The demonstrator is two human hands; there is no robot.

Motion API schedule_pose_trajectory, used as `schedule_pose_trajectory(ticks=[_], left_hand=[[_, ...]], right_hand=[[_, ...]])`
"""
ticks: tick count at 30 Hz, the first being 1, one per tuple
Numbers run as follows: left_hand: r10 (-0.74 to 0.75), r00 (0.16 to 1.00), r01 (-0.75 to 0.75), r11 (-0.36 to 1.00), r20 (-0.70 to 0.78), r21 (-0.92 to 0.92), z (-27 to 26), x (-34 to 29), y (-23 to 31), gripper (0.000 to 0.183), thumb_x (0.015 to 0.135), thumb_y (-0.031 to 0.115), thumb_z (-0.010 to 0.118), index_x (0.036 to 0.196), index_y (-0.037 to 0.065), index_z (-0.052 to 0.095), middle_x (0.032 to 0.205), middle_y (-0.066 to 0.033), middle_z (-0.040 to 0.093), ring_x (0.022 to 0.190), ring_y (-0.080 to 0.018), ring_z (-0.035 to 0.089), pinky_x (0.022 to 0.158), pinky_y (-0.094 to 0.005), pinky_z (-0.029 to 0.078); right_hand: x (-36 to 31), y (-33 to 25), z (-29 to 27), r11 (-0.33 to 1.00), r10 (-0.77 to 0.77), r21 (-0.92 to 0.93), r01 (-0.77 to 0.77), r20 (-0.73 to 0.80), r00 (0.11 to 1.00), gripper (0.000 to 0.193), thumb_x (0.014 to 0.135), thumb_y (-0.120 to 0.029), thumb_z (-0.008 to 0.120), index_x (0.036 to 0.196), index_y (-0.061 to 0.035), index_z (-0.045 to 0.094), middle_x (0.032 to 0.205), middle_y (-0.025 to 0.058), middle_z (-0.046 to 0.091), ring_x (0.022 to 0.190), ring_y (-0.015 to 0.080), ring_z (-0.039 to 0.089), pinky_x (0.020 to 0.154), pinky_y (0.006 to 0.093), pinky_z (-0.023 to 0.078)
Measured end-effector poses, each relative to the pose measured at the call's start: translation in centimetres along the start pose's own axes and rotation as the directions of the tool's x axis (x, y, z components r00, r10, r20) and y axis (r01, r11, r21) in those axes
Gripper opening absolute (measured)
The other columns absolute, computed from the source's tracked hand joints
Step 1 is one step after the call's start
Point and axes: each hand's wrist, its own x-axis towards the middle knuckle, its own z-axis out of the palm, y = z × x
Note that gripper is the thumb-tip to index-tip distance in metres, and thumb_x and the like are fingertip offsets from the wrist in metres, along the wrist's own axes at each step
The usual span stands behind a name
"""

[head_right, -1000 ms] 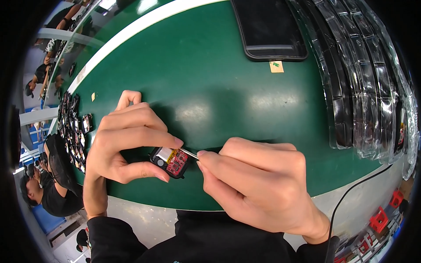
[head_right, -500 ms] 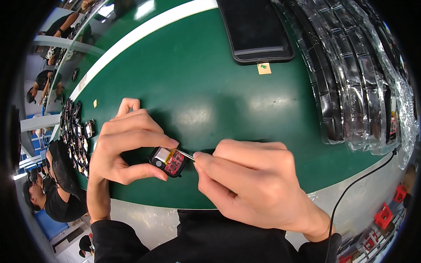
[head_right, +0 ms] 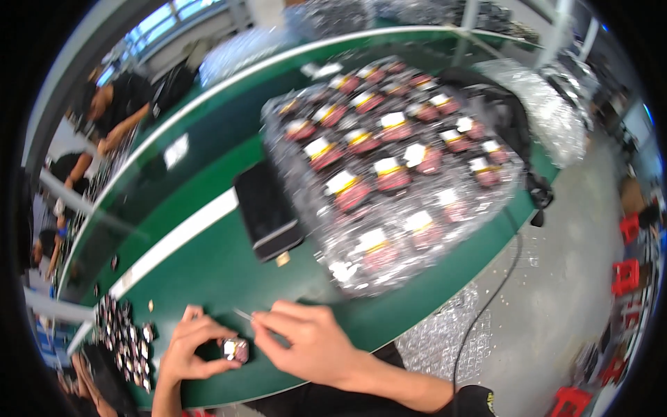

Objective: Assembling and inspecting small electronic smartwatch components at a factory workbench using tweezers.

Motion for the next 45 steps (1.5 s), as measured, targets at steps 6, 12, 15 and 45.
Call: schedule_pose_trajectory(ticks=[6, 12, 15, 45], left_hand=[[0.148, 0.968, -0.189, 0.961, -0.201, -0.201, -3.0, 4.1, 2.6, 0.06, 0.06, 0.034, 0.109, 0.106, 0.005, 0.085, 0.079, -0.0016, 0.073, 0.065, -0.0136, 0.057, 0.072, -0.0338, 0.042], [0.468, 0.88, -0.472, 0.88, -0.077, -0.051, -2.1, 22.5, 11.7, 0.055, 0.078, 0.032, 0.1, 0.123, 0.005, 0.083, 0.112, -0.0072, 0.075, 0.092, -0.0205, 0.068, 0.069, -0.0322, 0.051], [0.55, 0.834, -0.551, 0.833, -0.033, -0.044, -0.1, 28.6, 13.2, 0.049, 0.086, 0.026, 0.095, 0.126, 0.002, 0.08, 0.114, -0.0113, 0.068, 0.106, -0.029, 0.068, 0.092, -0.0425, 0.053], [-0.37, 0.663, 0.624, 0.753, -0.65, 0.208, -15.7, -9.1, -22.3, 0.043, 0.096, 0.012, 0.083, 0.136, 0.002, 0.073, 0.115, -0.0161, 0.078, 0.107, -0.0331, 0.075, 0.097, -0.045, 0.058]], right_hand=[[-0.4, 0.0, 0.0, 0.997, -0.038, 0.06, 0.041, -0.06, 0.997, 0.018, 0.092, 0.0, 0.084, 0.11, 0.0042, 0.083, 0.079, 0.007, 0.069, 0.052, 0.0137, 0.06, 0.048, 0.0305, 0.046], [-0.3, 1.5, -0.1, 0.999, -0.017, 0.034, 0.019, -0.073, 0.997, 0.015, 0.098, -0.012, 0.076, 0.102, 0.0021, 0.079, 0.089, 0.0159, 0.072, 0.071, 0.0407, 0.072, 0.065, 0.0495, 0.06], [-0.1, 0.9, -0.1, 0.998, -0.057, 0.028, 0.058, -0.043, 0.997, 0.014, 0.095, -0.004, 0.08, 0.107, 0.0012, 0.083, 0.083, 0.0119, 0.07, 0.058, 0.0254, 0.065, 0.055, 0.0397, 0.052], [0.0, -0.5, 0.2, 0.996, 0.038, -0.08, -0.03, 0.103, 0.994, 0.014, 0.088, 0.002, 0.085, 0.101, 0.003, 0.085, 0.07, 0.0049, 0.068, 0.049, 0.008, 0.053, 0.045, 0.0262, 0.038]])
